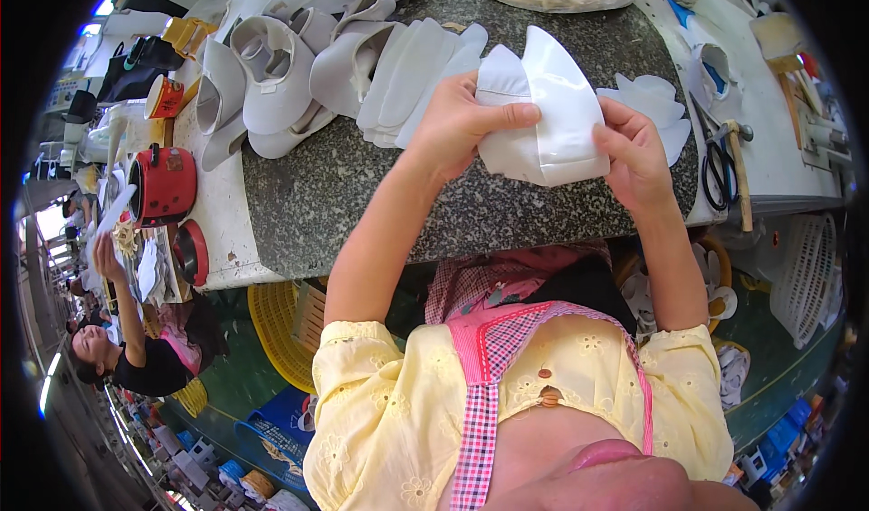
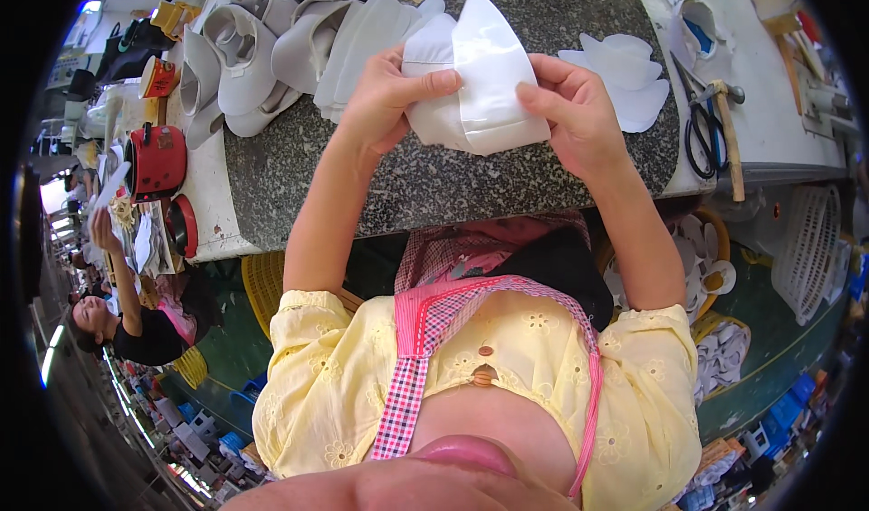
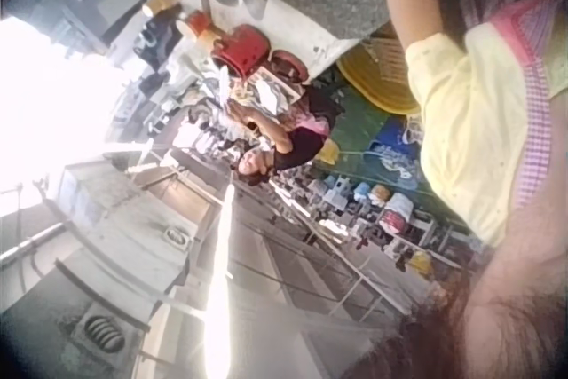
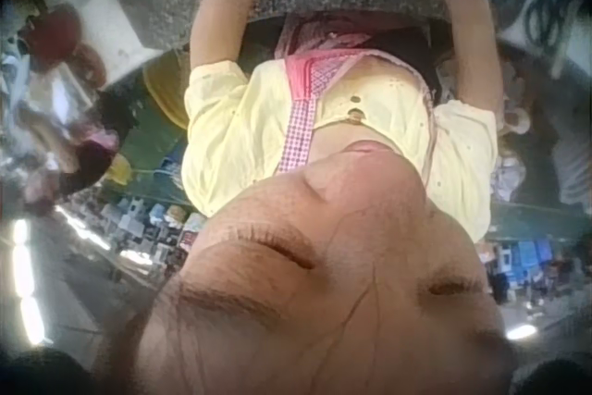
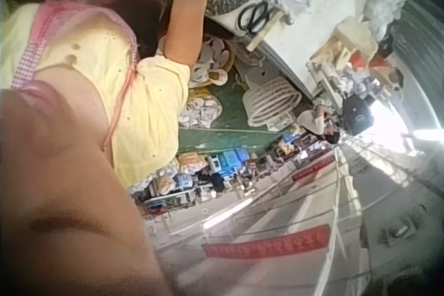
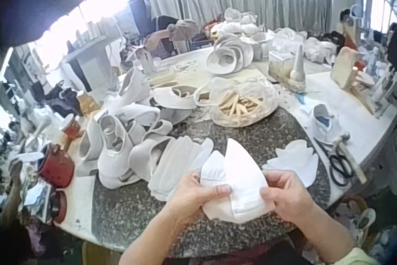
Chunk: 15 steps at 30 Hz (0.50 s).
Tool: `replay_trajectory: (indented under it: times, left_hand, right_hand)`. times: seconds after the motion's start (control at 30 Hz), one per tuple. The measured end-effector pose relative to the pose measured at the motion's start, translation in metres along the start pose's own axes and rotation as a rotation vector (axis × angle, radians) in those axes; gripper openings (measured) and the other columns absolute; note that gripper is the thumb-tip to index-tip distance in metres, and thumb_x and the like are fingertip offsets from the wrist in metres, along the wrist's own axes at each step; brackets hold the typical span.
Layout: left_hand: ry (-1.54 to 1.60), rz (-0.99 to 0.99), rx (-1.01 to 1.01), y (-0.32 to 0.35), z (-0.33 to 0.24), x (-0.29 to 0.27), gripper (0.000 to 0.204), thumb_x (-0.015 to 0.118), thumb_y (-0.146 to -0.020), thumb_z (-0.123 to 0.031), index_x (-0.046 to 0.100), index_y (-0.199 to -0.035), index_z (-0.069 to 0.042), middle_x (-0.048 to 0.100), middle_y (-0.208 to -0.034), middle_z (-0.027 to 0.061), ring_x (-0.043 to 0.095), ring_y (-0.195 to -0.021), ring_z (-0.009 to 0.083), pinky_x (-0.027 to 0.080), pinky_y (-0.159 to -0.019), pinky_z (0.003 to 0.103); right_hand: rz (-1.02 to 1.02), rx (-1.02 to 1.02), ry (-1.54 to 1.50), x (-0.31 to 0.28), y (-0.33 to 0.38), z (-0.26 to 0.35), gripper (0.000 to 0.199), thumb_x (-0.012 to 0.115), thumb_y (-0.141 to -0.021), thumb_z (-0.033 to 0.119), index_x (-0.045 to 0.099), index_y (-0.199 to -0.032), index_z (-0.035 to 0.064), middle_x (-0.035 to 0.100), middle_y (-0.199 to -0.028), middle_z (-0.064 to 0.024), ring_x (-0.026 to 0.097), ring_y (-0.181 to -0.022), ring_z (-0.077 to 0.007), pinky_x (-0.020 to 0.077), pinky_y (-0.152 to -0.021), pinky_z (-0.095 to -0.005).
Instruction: The person handles white shoe components, aligning edges and applying adhesive with a brush. The person fits a heel counter into the upper, uses a hammer to secure parts, and smooths the material by hand.
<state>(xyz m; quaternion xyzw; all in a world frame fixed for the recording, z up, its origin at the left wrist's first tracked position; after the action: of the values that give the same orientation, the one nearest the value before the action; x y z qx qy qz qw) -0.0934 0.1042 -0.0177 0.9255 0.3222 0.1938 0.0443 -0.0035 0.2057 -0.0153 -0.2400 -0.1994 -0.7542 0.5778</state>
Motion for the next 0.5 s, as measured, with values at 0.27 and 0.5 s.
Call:
replay_trajectory:
  times: [0.27,0.5]
  left_hand:
    - [0.31,0.001,-0.084,0.0,0.009,-0.005,0.051,0.073,-0.064,-0.008,0.049,-0.106,0.004,0.059,-0.094,0.0111,0.058,-0.085,0.0194,0.047,-0.077,0.032]
    - [-0.149,0.113,0.124,0.001,-0.027,0.011,0.049,0.072,-0.062,-0.005,0.051,-0.105,0.002,0.06,-0.094,0.0089,0.055,-0.092,0.0169,0.044,-0.081,0.033]
  right_hand:
    - [0.066,0.087,0.006,0.007,-0.011,-0.004,0.034,0.054,-0.081,0.01,0.048,-0.11,-0.0071,0.059,-0.097,-0.011,0.059,-0.086,-0.0141,0.0474,-0.077,-0.0273]
    - [0.127,-0.215,0.394,0.033,0.003,0.035,0.043,0.063,-0.071,0.003,0.048,-0.11,-0.0054,0.059,-0.096,-0.0087,0.057,-0.086,-0.012,0.0468,-0.074,-0.0274]
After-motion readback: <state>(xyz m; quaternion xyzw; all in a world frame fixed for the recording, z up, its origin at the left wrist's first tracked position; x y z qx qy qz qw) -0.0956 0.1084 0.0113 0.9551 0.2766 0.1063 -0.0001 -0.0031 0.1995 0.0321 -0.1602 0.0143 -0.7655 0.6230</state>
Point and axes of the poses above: each hand's wrist, its own y-axis away from the middle knuckle, its own x-axis out of the palm, z = x × y, the point moved 10 cm from there along -y, towards the middle knuckle
